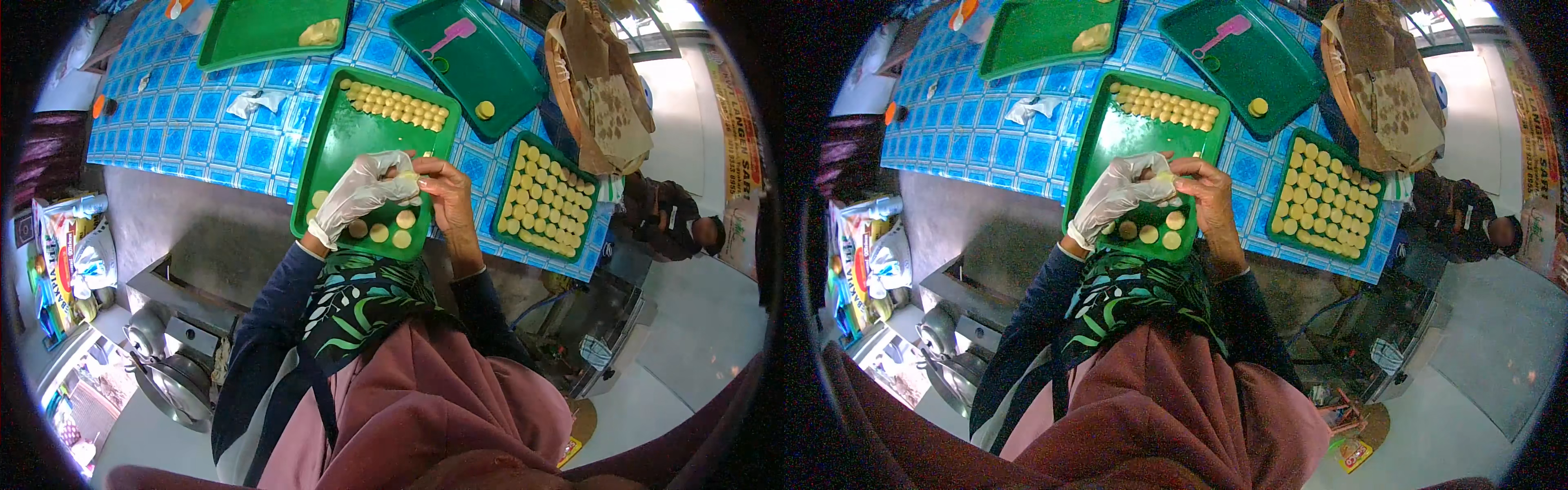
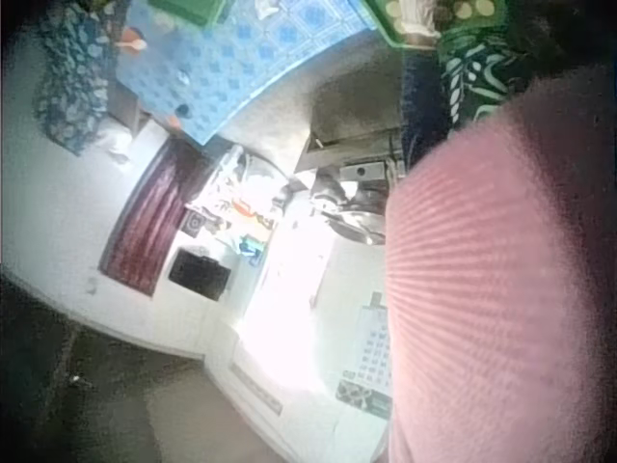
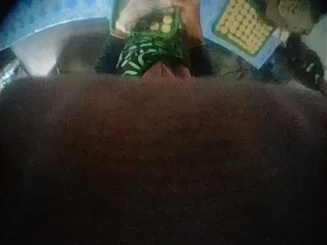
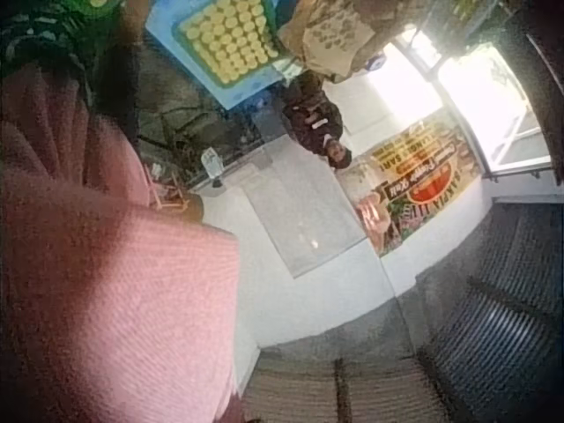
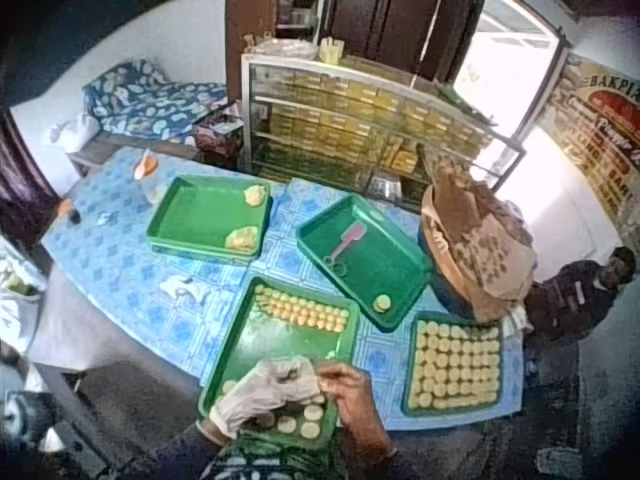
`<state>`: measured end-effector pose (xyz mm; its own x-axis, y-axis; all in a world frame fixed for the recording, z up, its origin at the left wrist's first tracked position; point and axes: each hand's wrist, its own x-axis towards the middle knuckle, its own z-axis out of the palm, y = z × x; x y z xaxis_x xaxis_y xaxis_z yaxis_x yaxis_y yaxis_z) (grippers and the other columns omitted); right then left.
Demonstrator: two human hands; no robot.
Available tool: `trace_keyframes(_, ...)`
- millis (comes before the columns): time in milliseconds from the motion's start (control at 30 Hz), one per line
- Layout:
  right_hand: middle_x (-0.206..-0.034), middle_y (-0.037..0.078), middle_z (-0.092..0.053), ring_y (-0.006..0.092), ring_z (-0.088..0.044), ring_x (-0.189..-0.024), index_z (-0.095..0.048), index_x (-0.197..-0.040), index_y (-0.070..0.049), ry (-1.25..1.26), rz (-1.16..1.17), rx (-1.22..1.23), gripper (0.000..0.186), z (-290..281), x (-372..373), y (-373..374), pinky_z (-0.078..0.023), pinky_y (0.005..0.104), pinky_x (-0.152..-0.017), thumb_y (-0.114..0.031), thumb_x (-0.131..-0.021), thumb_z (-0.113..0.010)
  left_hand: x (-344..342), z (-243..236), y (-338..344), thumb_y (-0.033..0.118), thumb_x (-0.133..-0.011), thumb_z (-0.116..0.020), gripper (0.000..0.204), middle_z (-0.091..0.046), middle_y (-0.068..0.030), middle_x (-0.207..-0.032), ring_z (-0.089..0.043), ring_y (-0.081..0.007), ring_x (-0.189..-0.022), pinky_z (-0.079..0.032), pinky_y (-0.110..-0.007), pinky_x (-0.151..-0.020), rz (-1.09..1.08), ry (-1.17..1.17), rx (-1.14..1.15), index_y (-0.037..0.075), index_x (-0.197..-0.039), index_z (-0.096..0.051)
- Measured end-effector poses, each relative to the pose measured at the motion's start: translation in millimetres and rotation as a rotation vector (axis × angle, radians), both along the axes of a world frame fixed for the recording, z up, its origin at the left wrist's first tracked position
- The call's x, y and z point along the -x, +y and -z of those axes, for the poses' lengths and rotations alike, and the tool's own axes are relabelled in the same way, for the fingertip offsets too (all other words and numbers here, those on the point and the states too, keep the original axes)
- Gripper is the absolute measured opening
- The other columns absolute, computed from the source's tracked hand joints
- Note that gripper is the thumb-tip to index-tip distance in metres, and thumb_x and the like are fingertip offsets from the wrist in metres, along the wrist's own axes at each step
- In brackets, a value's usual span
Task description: The person prepares small round pastries by hand on a blue checkered table, taking portions of dough from a green tray, flattening them, adding a filling, and shaping them into rounds before placing them back onto a tray.
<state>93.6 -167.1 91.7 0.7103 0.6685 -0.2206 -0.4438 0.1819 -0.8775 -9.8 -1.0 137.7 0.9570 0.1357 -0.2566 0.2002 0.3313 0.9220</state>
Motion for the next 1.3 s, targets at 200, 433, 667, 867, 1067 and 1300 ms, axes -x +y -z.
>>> trace_keyframes(200,-0.103,0.013,-0.071,0.0205,-0.064,-0.098,-0.075,-0.093,0.005,-0.209,-0.019,0.116,0.016,7,-1,-9,-0.05,0.0334,-0.088,0.002,-0.078,-0.069,-1,13,-7,0.02,-0.082,-0.083,0.027,-0.052,0.0054,-0.082,-0.049,-0.0044,-0.089,-0.044,-0.026,-0.081,0.029,-0.049,-0.325,0.005,-0.085,-0.06)
trace_keyframes(433,-0.103,0.015,-0.069,0.0241,-0.062,-0.101,-0.073,-0.098,0.008,-0.485,0.031,0.175,0.022,-11,16,-4,-0.048,0.0376,-0.089,-0.011,-0.091,-0.064,9,38,-14,0.011,-0.086,-0.078,0.021,-0.06,-0.0003,-0.094,-0.061,-0.0106,-0.086,-0.05,-0.029,-0.092,-0.075,-0.018,0.015,-0.001,-0.097,-0.064)
trace_keyframes(667,-0.114,0.016,-0.066,0.0315,-0.06,-0.102,-0.072,-0.113,0.002,-0.474,0.072,-0.034,0.042,28,31,-4,-0.046,0.0421,-0.095,-0.026,-0.107,-0.042,11,32,-26,0.002,-0.095,-0.067,0.041,-0.066,-0.0108,-0.108,-0.07,-0.0203,-0.096,-0.061,-0.035,-0.088,-0.302,0.021,0.781,-0.01,-0.131,-0.052)
trace_keyframes(867,-0.127,0.014,-0.061,0.0305,-0.048,-0.12,-0.066,-0.126,0.0,-0.837,0.032,0.343,0.057,20,46,2,-0.036,0.0415,-0.107,-0.043,-0.11,-0.032,16,53,-35,0.003,-0.096,-0.066,0.028,-0.066,-0.0081,-0.106,-0.069,-0.0173,-0.093,-0.061,-0.03,-0.082,-0.476,-0.001,0.735,-0.006,-0.122,-0.059)
trace_keyframes(1067,-0.128,0.016,-0.06,0.0308,-0.046,-0.122,-0.067,-0.127,-0.001,-0.774,0.011,0.357,0.067,12,46,9,-0.036,0.043,-0.107,-0.049,-0.111,-0.024,20,44,-45,0.007,-0.099,-0.064,0.015,-0.064,-0.0036,-0.105,-0.066,-0.0119,-0.091,-0.057,-0.024,-0.078,-0.492,-0.04,0.695,0.002,-0.113,-0.062)
trace_keyframes(1300,-0.135,0.015,-0.06,0.0279,-0.049,-0.127,-0.068,-0.127,-0.002,-0.221,-0.166,0.1,0.063,22,16,24,-0.033,0.0395,-0.114,-0.045,-0.112,-0.026,33,49,-37,0.017,-0.102,-0.063,0.021,-0.067,-0.0065,-0.116,-0.066,-0.0129,-0.102,-0.055,-0.024,-0.086,-0.243,0.003,1.057,0.003,-0.117,-0.062)
